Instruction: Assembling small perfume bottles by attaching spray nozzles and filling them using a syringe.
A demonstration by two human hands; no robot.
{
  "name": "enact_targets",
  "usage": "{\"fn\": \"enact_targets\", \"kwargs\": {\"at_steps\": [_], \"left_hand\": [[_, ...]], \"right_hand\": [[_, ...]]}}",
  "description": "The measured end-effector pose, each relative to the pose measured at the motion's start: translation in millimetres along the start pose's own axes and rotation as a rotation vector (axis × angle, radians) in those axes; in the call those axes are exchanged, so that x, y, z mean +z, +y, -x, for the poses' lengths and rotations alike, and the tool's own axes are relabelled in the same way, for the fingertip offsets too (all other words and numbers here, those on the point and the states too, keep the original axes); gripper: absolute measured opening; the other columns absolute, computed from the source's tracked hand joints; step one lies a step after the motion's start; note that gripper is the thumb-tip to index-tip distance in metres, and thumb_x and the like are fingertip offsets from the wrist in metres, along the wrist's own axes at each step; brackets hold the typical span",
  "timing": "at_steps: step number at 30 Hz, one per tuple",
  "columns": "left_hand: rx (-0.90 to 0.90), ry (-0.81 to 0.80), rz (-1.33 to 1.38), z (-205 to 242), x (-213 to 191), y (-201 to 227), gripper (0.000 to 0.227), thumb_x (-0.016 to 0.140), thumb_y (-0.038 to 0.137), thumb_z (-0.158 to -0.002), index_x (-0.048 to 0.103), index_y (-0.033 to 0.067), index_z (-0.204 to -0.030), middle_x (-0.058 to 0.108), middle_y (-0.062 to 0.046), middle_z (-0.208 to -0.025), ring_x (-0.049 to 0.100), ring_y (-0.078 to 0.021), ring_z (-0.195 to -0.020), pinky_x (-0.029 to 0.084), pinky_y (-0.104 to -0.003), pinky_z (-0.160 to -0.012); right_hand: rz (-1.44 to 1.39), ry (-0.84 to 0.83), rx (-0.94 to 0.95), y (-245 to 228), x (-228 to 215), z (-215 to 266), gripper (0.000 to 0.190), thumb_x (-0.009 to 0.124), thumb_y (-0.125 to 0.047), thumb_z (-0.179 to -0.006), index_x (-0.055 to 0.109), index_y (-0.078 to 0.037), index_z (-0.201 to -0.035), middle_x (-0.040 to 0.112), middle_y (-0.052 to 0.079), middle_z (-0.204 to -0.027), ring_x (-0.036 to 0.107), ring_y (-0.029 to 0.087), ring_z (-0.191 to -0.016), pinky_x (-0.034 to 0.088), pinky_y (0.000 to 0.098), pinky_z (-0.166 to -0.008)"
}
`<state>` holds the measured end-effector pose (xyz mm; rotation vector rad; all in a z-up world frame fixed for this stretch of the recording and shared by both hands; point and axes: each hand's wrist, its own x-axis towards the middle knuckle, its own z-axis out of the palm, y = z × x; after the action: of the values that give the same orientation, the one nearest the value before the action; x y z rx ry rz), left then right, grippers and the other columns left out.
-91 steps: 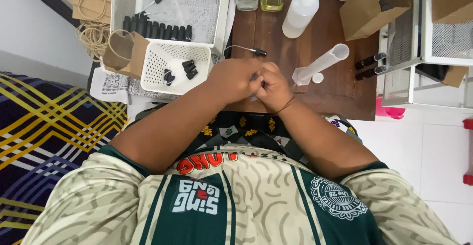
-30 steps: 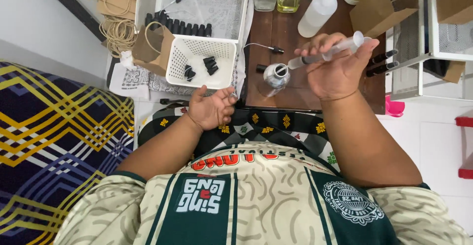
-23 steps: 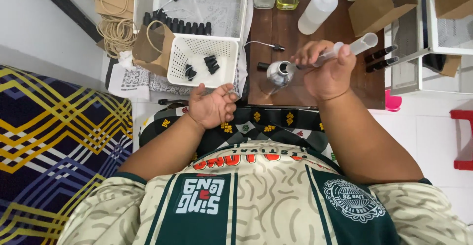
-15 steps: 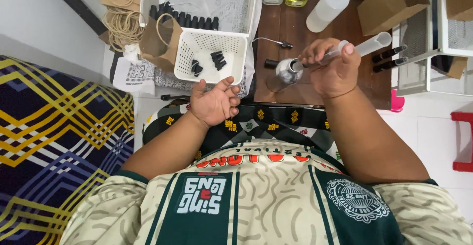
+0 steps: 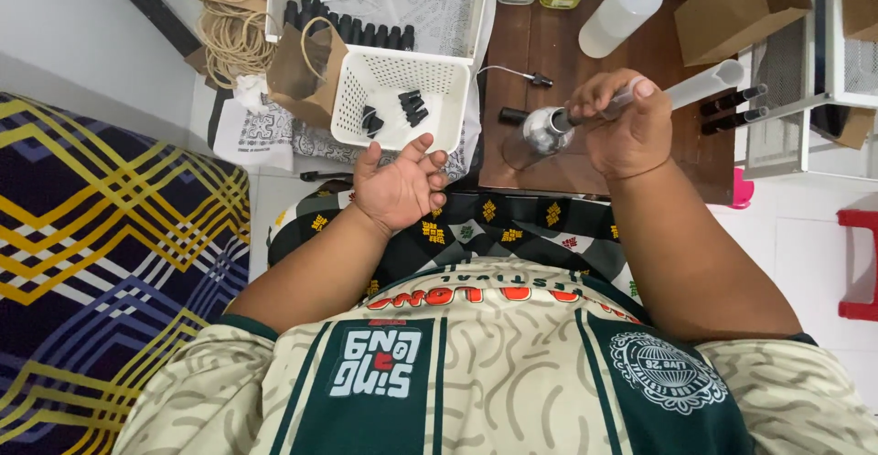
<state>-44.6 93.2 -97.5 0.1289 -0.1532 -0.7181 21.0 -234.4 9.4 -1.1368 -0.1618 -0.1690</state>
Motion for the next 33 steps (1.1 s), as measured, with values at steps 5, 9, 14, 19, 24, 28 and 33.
{"fn": "enact_targets", "kwargs": {"at_steps": [5,9,14,19,24,28,33], "left_hand": [[0.005,-0.002,-0.006,-1,-3,0,0.084,0.057,0.074,-0.081,0.051,0.0216,-0.146,0.063,-0.01,-0.137,0.059,-0.0272,-0.109,0.05,-0.048,-0.093],[0.011,0.016,-0.005,0,-2,1,0.083,0.056,0.074,-0.08,0.052,0.0218,-0.145,0.063,-0.009,-0.136,0.058,-0.0267,-0.108,0.05,-0.048,-0.093],[0.01,0.018,0.007,-1,-4,2,0.083,0.057,0.073,-0.081,0.053,0.0214,-0.145,0.062,-0.01,-0.136,0.059,-0.0275,-0.108,0.051,-0.048,-0.094],[0.005,0.025,0.027,-1,-7,3,0.082,0.058,0.072,-0.081,0.053,0.0205,-0.144,0.062,-0.011,-0.136,0.06,-0.0287,-0.108,0.052,-0.049,-0.094],[0.007,0.051,0.013,-3,-6,4,0.082,0.059,0.071,-0.08,0.055,0.0205,-0.144,0.062,-0.011,-0.135,0.06,-0.0288,-0.108,0.054,-0.05,-0.093],[0.013,0.054,0.007,-2,-8,3,0.082,0.059,0.072,-0.079,0.055,0.021,-0.143,0.063,-0.01,-0.135,0.06,-0.028,-0.107,0.054,-0.049,-0.093],[0.009,0.076,0.024,3,15,6,0.07,0.061,0.064,-0.086,0.058,0.02,-0.14,0.058,-0.008,-0.128,0.052,-0.0242,-0.1,0.043,-0.039,-0.086]], "right_hand": [[-0.009,0.008,0.012,1,3,0,0.047,0.049,-0.053,-0.087,0.052,-0.009,-0.072,0.047,0.013,-0.063,0.056,0.028,-0.063,0.051,0.0333,-0.065],[0.011,0.038,0.052,-2,9,2,0.045,0.052,-0.053,-0.087,0.054,-0.01,-0.073,0.049,0.01,-0.064,0.058,0.024,-0.066,0.055,0.0303,-0.068],[-0.037,0.055,0.058,-10,10,-2,0.045,0.05,-0.054,-0.084,0.053,-0.011,-0.071,0.048,0.01,-0.061,0.058,0.025,-0.064,0.053,0.0307,-0.066],[-0.026,0.023,-0.001,-23,11,-4,0.045,0.05,-0.051,-0.086,0.051,-0.009,-0.07,0.047,0.014,-0.06,0.06,0.031,-0.062,0.054,0.0351,-0.065],[-0.007,0.008,0.04,-5,-2,-3,0.043,0.05,-0.048,-0.086,0.051,-0.008,-0.071,0.046,0.013,-0.062,0.057,0.028,-0.064,0.058,0.0357,-0.069],[-0.059,0.064,0.068,-24,10,-4,0.041,0.051,-0.048,-0.084,0.052,-0.009,-0.071,0.048,0.014,-0.062,0.059,0.03,-0.063,0.057,0.0352,-0.068],[-0.19,0.058,0.14,-91,31,-4,0.041,0.055,-0.053,-0.089,0.068,-0.016,-0.076,0.056,0.003,-0.069,0.058,0.022,-0.07,0.051,0.0437,-0.078]]}}
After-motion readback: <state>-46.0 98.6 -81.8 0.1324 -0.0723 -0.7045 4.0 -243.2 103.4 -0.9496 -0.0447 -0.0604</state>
